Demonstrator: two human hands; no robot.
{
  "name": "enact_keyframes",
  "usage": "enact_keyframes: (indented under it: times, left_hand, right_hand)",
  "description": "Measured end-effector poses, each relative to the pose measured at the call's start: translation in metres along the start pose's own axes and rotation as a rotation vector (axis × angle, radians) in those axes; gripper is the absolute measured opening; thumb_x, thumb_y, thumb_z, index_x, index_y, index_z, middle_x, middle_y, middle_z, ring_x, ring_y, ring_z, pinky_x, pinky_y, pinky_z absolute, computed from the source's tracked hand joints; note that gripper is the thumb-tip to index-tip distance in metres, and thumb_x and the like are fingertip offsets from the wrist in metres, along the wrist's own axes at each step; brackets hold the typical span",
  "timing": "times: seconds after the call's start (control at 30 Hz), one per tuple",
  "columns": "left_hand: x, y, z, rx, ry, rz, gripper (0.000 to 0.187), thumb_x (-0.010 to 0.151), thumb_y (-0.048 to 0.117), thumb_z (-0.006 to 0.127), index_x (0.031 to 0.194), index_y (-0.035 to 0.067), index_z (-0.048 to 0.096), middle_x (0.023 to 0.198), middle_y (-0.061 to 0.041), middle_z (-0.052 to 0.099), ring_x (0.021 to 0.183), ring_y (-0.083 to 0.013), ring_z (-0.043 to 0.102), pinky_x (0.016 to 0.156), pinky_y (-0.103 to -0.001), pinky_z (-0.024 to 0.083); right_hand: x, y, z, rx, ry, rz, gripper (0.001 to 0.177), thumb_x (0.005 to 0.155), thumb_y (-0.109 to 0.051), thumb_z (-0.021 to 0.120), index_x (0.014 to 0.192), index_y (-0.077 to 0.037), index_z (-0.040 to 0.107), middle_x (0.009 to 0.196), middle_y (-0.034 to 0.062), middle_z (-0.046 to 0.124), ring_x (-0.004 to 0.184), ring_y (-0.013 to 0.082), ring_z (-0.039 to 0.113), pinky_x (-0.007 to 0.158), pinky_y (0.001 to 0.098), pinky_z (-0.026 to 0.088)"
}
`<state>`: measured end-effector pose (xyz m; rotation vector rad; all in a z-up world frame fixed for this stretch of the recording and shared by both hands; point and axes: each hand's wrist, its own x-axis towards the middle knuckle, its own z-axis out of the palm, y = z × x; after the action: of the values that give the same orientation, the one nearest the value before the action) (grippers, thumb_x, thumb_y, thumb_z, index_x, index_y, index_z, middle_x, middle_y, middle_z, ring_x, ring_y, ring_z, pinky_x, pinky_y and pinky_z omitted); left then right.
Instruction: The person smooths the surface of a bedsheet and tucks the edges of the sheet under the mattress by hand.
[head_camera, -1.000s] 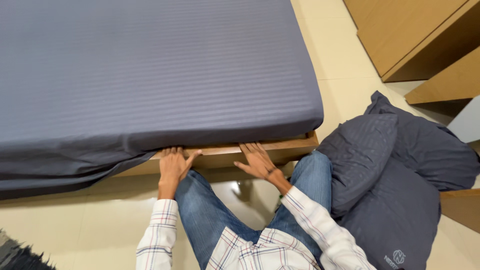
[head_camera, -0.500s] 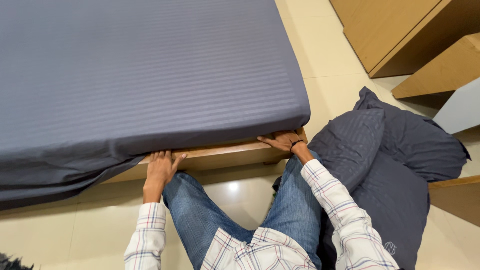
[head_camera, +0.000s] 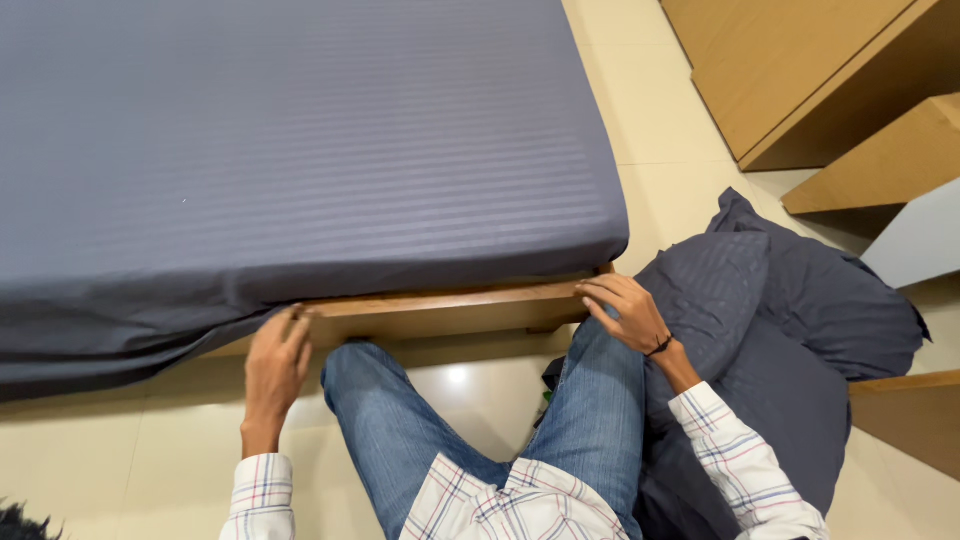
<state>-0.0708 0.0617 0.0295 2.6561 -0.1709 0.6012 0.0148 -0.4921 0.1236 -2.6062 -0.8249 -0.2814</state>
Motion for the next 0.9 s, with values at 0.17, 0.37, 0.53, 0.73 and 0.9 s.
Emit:
enact_keyframes:
  times: [0.17,0.37,0.53,0.73,0.9]
  left_hand:
    - [-0.028,-0.033,-0.005,0.073,0.121,-0.185,0.038,0.104,0.02,0.064,0.14,0.005,0.062,0.144,-0.016,0.061,0.137,-0.0338,0.055,0.118,-0.044,0.043]
    - [-0.01,-0.069,0.012,0.248,0.059,-0.136,0.069,0.102,0.057,0.055,0.138,-0.001,0.063,0.141,-0.022,0.06,0.134,-0.0367,0.053,0.121,-0.047,0.035]
    - [0.005,-0.074,0.011,0.392,-0.002,-0.129,0.072,0.098,0.064,0.047,0.123,0.001,0.07,0.121,-0.013,0.07,0.113,-0.0301,0.06,0.106,-0.045,0.044]
    - [0.041,-0.06,0.001,0.457,-0.371,-0.312,0.086,0.096,0.08,0.041,0.099,0.003,0.078,0.106,-0.014,0.073,0.107,-0.0257,0.063,0.095,-0.038,0.044]
    - [0.026,-0.065,-0.007,0.276,-0.082,-0.162,0.071,0.091,0.067,0.053,0.098,0.0,0.078,0.099,-0.018,0.074,0.099,-0.0327,0.065,0.088,-0.042,0.046]
  right_hand:
    - [0.051,-0.069,-0.003,-0.106,0.179,-0.341,0.039,0.085,-0.006,0.075,0.124,-0.01,0.072,0.135,0.0076,0.068,0.126,0.0276,0.062,0.105,0.0401,0.052]
    - [0.136,-0.142,0.05,-0.132,-0.145,-0.502,0.078,0.085,-0.019,0.077,0.155,-0.017,0.042,0.164,0.0121,0.034,0.151,0.0312,0.034,0.125,0.05,0.028]
    - [0.185,-0.184,0.088,-0.154,-0.304,-0.6,0.095,0.087,-0.03,0.077,0.163,-0.021,0.02,0.17,0.0103,0.017,0.156,0.0323,0.02,0.127,0.0537,0.016]
    - [0.225,-0.222,0.118,-0.143,-0.405,-0.651,0.096,0.085,-0.021,0.074,0.163,-0.015,0.02,0.169,0.0156,0.019,0.155,0.0354,0.021,0.126,0.0532,0.018]
    - [0.255,-0.274,0.183,-0.163,-0.083,-0.751,0.09,0.093,-0.025,0.076,0.164,-0.014,0.022,0.165,0.0231,0.031,0.15,0.0424,0.033,0.124,0.0553,0.028]
